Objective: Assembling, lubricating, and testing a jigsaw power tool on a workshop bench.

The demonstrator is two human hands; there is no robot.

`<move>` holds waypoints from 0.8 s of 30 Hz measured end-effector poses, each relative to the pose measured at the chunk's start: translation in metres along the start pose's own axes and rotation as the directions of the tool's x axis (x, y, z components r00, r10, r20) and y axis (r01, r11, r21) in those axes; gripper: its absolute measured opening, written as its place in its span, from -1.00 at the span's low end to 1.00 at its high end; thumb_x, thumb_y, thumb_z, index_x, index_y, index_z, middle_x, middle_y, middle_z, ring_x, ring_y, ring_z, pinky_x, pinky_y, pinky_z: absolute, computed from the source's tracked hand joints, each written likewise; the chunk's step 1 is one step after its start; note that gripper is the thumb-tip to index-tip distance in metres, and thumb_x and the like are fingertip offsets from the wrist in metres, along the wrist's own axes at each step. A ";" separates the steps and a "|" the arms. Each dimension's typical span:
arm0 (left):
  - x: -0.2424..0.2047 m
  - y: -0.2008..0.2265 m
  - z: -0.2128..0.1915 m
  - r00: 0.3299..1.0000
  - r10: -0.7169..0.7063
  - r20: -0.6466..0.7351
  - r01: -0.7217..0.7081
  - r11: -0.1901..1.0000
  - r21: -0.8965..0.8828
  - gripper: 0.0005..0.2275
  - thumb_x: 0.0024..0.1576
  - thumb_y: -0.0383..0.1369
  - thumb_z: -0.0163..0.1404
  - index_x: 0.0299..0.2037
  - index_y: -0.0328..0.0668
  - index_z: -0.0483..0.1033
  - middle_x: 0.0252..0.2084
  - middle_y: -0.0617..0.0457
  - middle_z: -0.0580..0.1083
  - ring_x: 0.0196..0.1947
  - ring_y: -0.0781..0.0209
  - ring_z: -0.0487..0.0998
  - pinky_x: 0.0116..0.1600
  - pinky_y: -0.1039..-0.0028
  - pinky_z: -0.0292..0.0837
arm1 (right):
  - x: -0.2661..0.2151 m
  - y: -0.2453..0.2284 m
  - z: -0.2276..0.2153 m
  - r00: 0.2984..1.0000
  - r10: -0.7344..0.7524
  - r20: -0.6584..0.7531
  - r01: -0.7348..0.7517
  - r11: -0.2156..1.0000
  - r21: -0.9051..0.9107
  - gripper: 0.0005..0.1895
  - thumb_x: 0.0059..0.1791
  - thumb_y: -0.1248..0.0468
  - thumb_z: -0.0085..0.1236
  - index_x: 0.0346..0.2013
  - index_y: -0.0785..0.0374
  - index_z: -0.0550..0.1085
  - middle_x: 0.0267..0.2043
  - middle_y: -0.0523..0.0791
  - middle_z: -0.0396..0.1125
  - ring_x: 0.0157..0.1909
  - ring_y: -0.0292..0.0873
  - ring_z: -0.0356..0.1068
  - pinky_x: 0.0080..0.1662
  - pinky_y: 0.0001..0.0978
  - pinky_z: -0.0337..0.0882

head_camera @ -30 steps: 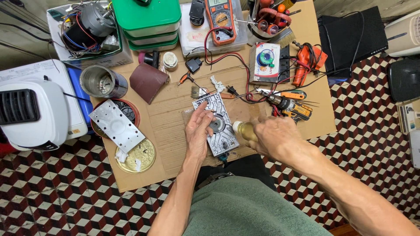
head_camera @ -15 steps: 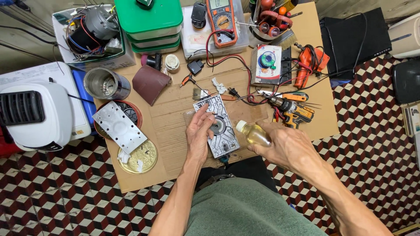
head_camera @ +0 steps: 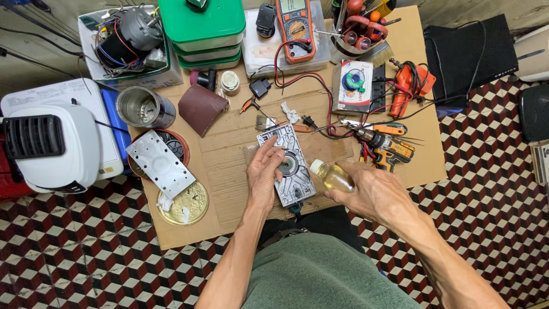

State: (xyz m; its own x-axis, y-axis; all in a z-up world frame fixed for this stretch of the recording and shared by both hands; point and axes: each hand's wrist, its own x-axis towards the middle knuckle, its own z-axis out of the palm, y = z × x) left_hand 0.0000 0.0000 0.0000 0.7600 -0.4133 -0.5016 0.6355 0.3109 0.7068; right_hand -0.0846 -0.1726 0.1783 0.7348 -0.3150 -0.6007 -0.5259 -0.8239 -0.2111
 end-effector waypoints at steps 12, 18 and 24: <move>0.001 0.001 0.003 1.000 -0.002 0.008 0.002 1.000 0.003 -0.55 0.15 -0.44 0.12 0.28 -0.26 0.43 -0.14 0.08 0.51 -0.29 0.51 0.48 -0.49 0.73 0.30 | 0.001 0.002 0.002 0.997 0.054 0.062 -0.052 0.998 -0.025 -0.37 -0.11 -0.13 0.17 0.13 0.16 0.47 -0.50 0.04 0.52 -0.53 -0.07 0.53 -0.36 -0.21 0.55; 0.001 0.002 0.003 1.000 -0.002 0.016 0.002 1.000 -0.006 -0.55 0.14 -0.44 0.12 0.27 -0.27 0.43 -0.15 0.08 0.51 -0.29 0.51 0.48 -0.50 0.74 0.30 | 0.001 0.009 0.006 0.995 0.069 0.075 -0.071 0.997 0.034 -0.31 -0.10 -0.13 0.23 0.24 0.12 0.44 -0.42 0.04 0.51 -0.55 -0.06 0.54 -0.44 -0.24 0.57; 0.000 0.002 0.003 1.000 -0.004 0.024 0.004 1.000 -0.011 -0.55 0.15 -0.44 0.13 0.28 -0.26 0.43 -0.15 0.09 0.50 -0.29 0.52 0.47 -0.49 0.75 0.29 | 0.001 0.010 0.011 1.000 -0.020 0.018 0.020 0.999 0.028 -0.32 -0.12 -0.10 0.21 0.19 0.21 0.47 -0.40 0.05 0.50 -0.56 -0.08 0.53 -0.45 -0.27 0.56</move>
State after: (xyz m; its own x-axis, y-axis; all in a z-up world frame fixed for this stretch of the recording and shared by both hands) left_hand 0.0006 -0.0020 0.0035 0.7542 -0.4349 -0.4919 0.6398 0.3183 0.6996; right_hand -0.0941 -0.1763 0.1673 0.7376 -0.2899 -0.6098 -0.5230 -0.8165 -0.2444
